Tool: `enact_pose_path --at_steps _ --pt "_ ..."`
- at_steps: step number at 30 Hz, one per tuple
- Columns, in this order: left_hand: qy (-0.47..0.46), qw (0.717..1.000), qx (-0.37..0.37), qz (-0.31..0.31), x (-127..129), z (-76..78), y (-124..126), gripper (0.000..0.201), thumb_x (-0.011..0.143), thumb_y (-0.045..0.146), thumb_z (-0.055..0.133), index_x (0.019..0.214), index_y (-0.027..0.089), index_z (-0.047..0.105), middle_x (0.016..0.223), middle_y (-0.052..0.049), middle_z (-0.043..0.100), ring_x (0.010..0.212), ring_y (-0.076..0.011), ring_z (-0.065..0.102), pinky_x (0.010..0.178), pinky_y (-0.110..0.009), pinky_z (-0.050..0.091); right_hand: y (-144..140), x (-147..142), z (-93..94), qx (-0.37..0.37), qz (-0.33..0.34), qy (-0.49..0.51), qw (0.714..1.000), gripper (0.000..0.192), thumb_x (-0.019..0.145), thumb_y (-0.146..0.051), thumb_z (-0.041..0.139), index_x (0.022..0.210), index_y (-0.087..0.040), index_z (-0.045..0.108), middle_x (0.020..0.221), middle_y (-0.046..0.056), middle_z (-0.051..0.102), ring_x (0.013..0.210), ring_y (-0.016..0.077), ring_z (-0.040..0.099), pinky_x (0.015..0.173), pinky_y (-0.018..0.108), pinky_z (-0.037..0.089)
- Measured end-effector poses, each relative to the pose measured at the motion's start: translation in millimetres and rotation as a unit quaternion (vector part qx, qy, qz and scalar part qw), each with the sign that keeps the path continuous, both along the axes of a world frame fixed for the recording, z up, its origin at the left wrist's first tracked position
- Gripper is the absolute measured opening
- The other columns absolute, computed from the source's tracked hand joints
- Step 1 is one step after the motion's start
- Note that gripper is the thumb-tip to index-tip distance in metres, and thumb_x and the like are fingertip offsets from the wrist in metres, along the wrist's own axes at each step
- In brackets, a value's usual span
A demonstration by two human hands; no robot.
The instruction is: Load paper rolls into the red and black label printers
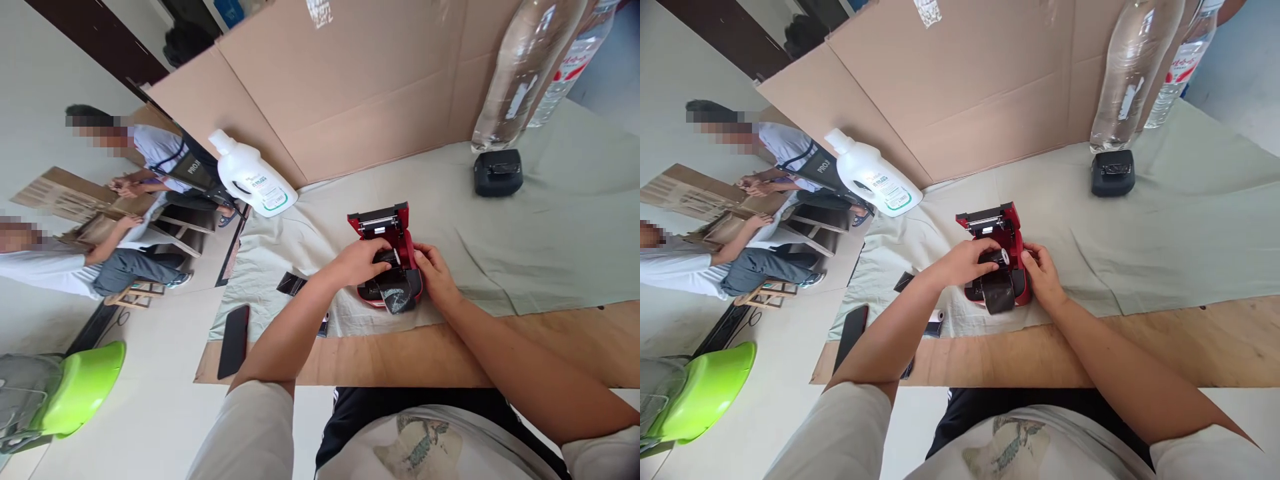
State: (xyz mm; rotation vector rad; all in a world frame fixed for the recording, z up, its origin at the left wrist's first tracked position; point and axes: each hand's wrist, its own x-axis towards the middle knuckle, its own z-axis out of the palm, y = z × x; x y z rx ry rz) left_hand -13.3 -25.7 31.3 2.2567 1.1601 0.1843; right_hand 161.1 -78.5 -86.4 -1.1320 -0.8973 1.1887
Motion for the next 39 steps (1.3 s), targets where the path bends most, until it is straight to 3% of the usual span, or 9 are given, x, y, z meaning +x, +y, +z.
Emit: enact_pose_path --at_steps 5,10,16,19,21,25,29,34,39 --pt "0.171 0.983 0.050 -0.053 22 -4.4 11 0.023 0.079 0.026 0.069 0.101 0.018 0.069 0.096 -0.010 0.075 0.095 -0.0300 0.068 0.094 -0.043 0.048 1 0 -1.7 -0.004 0.005 0.010 1.000 0.054 0.079 -0.069 0.065 0.112 -0.026 0.059 0.114 0.005 0.069 0.102 0.0229 0.065 0.095 0.044 0.053" --pt "0.173 0.981 0.077 -0.052 27 -16.4 18 0.021 0.078 0.025 0.073 0.098 0.018 0.071 0.096 -0.009 0.075 0.095 -0.0299 0.069 0.091 -0.041 0.049 2 0 -1.9 -0.008 0.001 0.010 1.000 0.057 0.077 -0.070 0.066 0.112 -0.026 0.060 0.113 0.005 0.069 0.102 0.0230 0.064 0.097 0.045 0.052" --pt "-0.053 0.990 0.131 0.021 9 -23.1 1 0.012 0.090 0.026 0.061 0.094 0.020 0.070 0.097 -0.006 0.075 0.089 -0.0210 0.068 0.083 -0.033 0.052 1 0 -0.2 -0.011 0.001 0.020 1.000 0.057 0.077 -0.071 0.065 0.111 -0.025 0.060 0.111 0.004 0.070 0.100 0.0218 0.065 0.094 0.042 0.053" --pt "-0.212 0.936 0.247 0.134 -6 -26.6 -5 0.024 0.098 0.036 0.049 0.094 0.020 0.067 0.086 -0.004 0.070 0.078 -0.0158 0.065 0.077 -0.030 0.052 1 0 -0.5 -0.012 -0.001 0.024 1.000 0.056 0.078 -0.069 0.065 0.111 -0.025 0.060 0.110 0.004 0.070 0.101 0.0216 0.065 0.093 0.042 0.054" --pt "-0.262 0.890 0.321 0.190 -15 -30.5 -4 0.033 0.099 0.046 0.046 0.105 0.019 0.065 0.098 -0.008 0.068 0.092 -0.0190 0.064 0.085 -0.034 0.051 1 0 -1.0 -0.011 -0.003 0.022 1.000 0.055 0.078 -0.069 0.065 0.111 -0.025 0.060 0.111 0.004 0.069 0.101 0.0215 0.065 0.093 0.041 0.054" --pt "-0.287 0.891 0.308 0.167 -26 -43.2 0 0.053 0.099 0.057 0.038 0.138 0.023 0.048 0.140 -0.014 0.050 0.136 -0.0267 0.044 0.111 -0.045 0.037 1 0 -3.2 -0.012 -0.002 0.015 1.000 0.053 0.080 -0.067 0.064 0.112 -0.025 0.060 0.114 0.005 0.068 0.103 0.0219 0.065 0.095 0.042 0.053" --pt "-0.350 0.882 0.281 0.142 -28 -59.7 -21 0.050 0.102 0.050 0.029 0.140 0.022 0.045 0.130 -0.014 0.054 0.124 -0.0248 0.051 0.109 -0.046 0.039 -1 0 -6.9 0.001 -0.012 -0.031 0.999 0.052 0.087 -0.067 0.053 0.117 -0.025 0.057 0.118 0.007 0.067 0.110 0.0236 0.063 0.098 0.045 0.052" --pt "-0.345 0.881 0.295 0.133 -28 -80.6 -59 0.043 0.102 0.046 0.029 0.125 0.020 0.054 0.117 -0.013 0.058 0.117 -0.0257 0.055 0.103 -0.047 0.044 -10 1 -0.8 0.106 -0.067 -0.197 0.972 0.057 0.094 -0.063 0.041 0.134 -0.024 0.050 0.141 0.013 0.054 0.128 0.0268 0.053 0.101 0.047 0.049" --pt "-0.343 0.861 0.347 0.144 -19 -101.6 -71 0.040 0.101 0.043 0.030 0.123 0.019 0.054 0.123 -0.014 0.056 0.128 -0.0293 0.050 0.108 -0.053 0.040 -18 4 14.8 0.299 -0.083 -0.340 0.888 0.035 0.096 -0.044 0.042 0.115 -0.024 0.064 0.134 0.011 0.061 0.129 0.0291 0.051 0.109 0.053 0.040"
